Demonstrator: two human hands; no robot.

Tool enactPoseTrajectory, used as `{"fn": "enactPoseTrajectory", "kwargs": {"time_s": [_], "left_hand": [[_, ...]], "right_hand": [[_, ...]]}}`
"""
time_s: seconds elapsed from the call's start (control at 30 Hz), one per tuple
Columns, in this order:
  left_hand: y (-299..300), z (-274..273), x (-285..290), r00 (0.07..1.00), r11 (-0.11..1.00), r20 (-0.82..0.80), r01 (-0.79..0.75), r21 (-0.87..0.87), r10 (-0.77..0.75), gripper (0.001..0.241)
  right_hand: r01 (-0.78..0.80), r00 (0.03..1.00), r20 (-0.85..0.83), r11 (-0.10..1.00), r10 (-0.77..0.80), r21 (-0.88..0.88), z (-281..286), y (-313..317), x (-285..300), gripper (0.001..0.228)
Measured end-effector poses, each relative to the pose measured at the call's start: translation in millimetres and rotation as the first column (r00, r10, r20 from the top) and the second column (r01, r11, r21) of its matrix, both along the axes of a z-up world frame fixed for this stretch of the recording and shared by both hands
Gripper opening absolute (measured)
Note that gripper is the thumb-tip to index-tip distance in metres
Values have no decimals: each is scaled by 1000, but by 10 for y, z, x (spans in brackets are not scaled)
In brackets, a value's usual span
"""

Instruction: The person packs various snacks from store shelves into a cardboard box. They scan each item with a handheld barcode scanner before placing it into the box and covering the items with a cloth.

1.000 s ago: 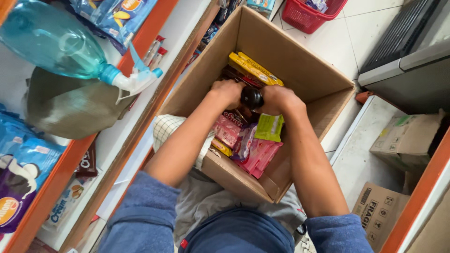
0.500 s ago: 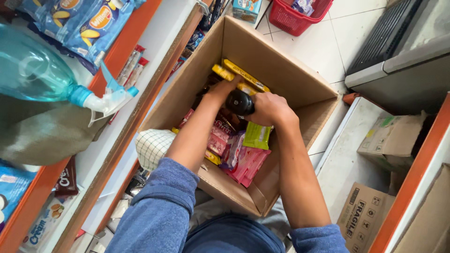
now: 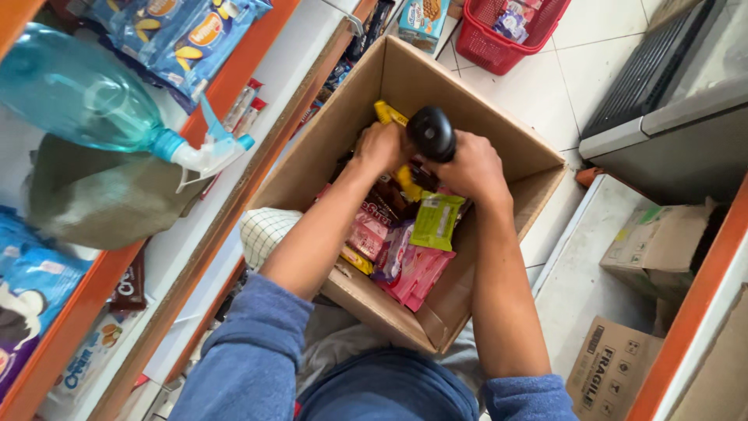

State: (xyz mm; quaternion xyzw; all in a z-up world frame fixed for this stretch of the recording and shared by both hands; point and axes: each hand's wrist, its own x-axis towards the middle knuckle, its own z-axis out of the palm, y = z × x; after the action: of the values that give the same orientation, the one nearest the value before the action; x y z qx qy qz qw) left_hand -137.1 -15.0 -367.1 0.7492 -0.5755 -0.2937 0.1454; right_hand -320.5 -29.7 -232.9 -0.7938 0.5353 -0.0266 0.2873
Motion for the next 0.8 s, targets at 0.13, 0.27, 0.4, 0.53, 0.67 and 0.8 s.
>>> {"fn": "enactPoseTrajectory", "kwargs": {"time_s": [0.13,0.27,0.4,0.53,0.67,0.8], "left_hand": [[237,375,34,997,992,-22,-81,-93,79,20],[672,789,113,955,927,-295,-129,-353,21,30],[1095,1143,136,595,909,-804,-344,-236,16,61],[1414,1255,98,247,887,-968,-438,-146,-38,78],[1628,1138,73,121,912,-991,-399,-98,-54,63],[1710,1019,81,240,935,-971,-341,-94,-10,39]], "right_hand": [[95,963,260,993,-75,-69,-33,60,-42,36],[86,889,457,993,-40,-82,13,139,-64,31],[83,820,573,990,-4,-111,199,405,-61,30],[111,611,787,994,-85,21,312,775,-49,26],[84,481,842,969,-245,234,246,1054,-63,18],[68,549,785,952,-286,299,197,1122,-87,17]]}}
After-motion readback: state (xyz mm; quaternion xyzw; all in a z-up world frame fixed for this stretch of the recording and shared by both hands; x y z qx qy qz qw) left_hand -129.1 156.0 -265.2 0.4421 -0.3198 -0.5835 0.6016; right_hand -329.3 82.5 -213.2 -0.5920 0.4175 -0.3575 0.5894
